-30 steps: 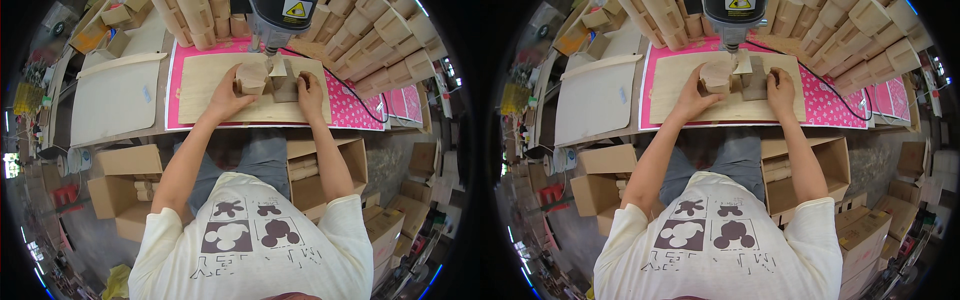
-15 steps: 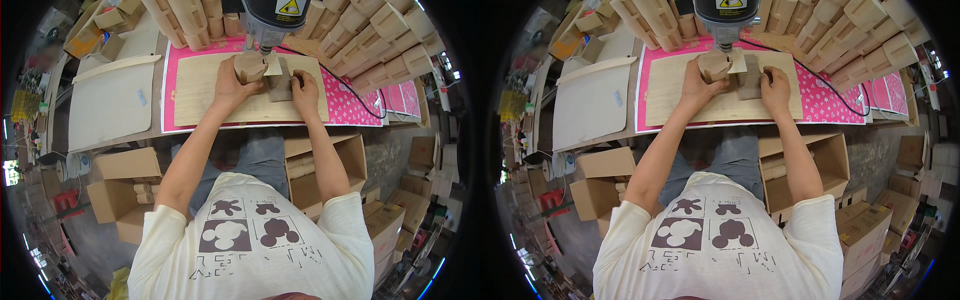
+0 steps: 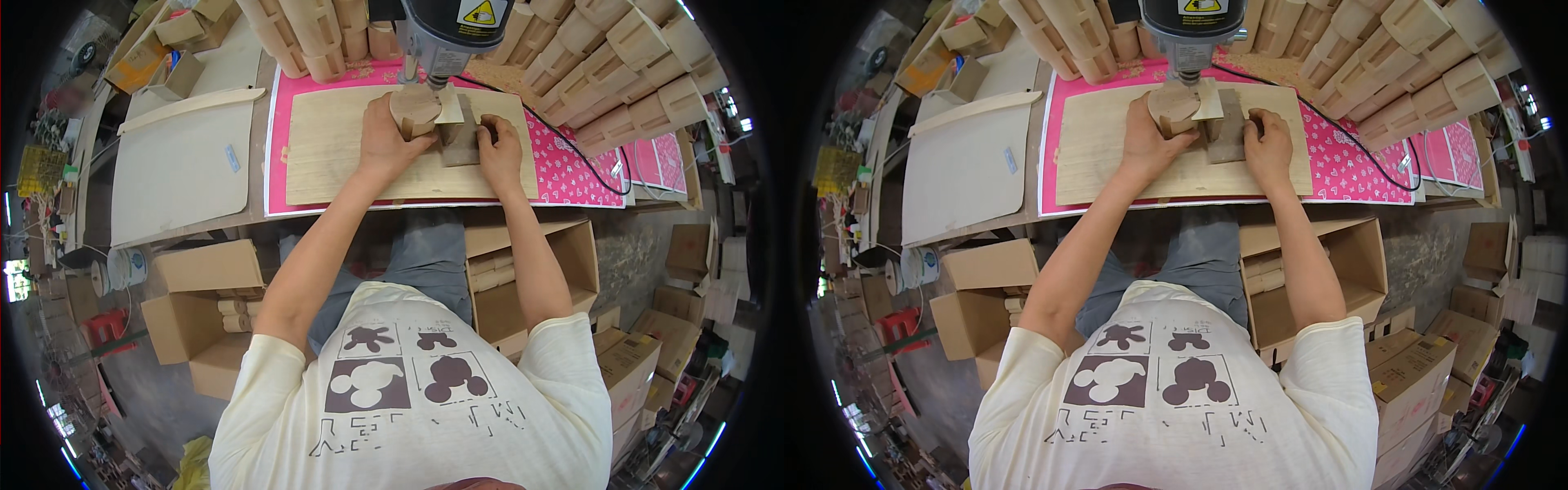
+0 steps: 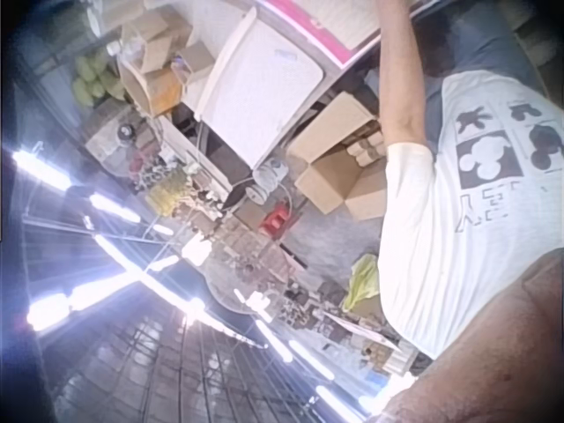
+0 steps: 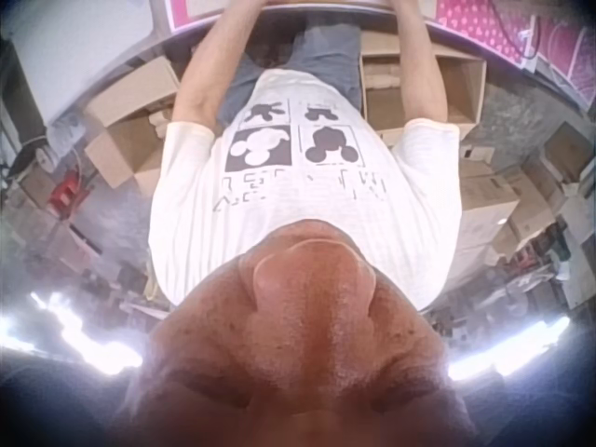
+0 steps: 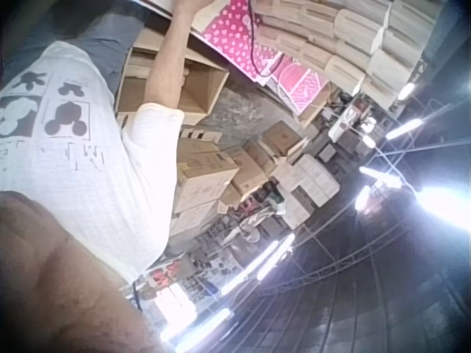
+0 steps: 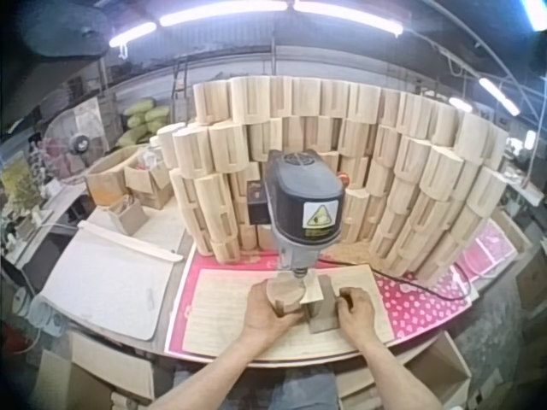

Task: Drilling holes into wooden cylindrical blocks using a drill press and packing them into boxes.

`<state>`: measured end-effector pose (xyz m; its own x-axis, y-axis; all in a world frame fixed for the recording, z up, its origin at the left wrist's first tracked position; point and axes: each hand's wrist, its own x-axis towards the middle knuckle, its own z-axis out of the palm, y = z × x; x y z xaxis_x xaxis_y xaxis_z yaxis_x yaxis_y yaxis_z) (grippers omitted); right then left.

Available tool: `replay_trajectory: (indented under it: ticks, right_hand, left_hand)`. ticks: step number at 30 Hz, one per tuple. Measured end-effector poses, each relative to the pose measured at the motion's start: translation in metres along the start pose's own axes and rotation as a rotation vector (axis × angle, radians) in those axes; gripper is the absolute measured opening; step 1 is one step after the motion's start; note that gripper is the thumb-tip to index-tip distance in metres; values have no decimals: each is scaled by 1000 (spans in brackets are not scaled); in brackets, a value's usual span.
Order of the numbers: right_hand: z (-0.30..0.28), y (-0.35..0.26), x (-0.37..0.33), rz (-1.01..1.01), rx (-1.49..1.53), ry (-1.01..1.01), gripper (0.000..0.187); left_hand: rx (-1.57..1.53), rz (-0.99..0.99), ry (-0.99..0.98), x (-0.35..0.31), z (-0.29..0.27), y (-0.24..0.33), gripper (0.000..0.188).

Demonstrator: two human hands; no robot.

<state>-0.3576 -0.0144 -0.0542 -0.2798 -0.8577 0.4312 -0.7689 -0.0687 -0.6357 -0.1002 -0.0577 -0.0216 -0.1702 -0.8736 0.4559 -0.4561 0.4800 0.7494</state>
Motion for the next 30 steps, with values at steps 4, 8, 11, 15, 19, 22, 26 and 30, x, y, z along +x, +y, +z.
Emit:
replay_trajectory:
  ticks: [4, 8, 11, 15, 19, 22, 26, 30]
  right_hand:
    - [-6, -4, 12, 132, 205, -46, 29]
    - [-26, -37, 75, 291, 549, -19, 37]
    - [-41, -87, 137, 141, 857, 98, 46]
    - [-65, -145, 192, 195, 1079, 31, 34]
    - [-65, -162, 204, 85, 1008, 18, 34]
    - [-79, -152, 199, 35, 848, 10, 31]
    - [-102, -144, 161, -146, 625, -27, 33]
    - [-108, -146, 93, -183, 518, 35, 33]
  left_hand:
    - [37, -1, 42, 0, 3, 0, 91]
    - [9, 29, 19, 3, 3, -2, 90]
    - [-40, 4, 0, 3, 1, 1, 86]
    - [-52, -2, 14, 3, -1, 6, 80]
    - [-46, 10, 19, 2, -2, 7, 80]
    - [-39, 12, 27, 2, -1, 6, 80]
    - [-41, 13, 35, 2, -1, 8, 80]
    - [-31, 29, 33, 2, -1, 7, 82]
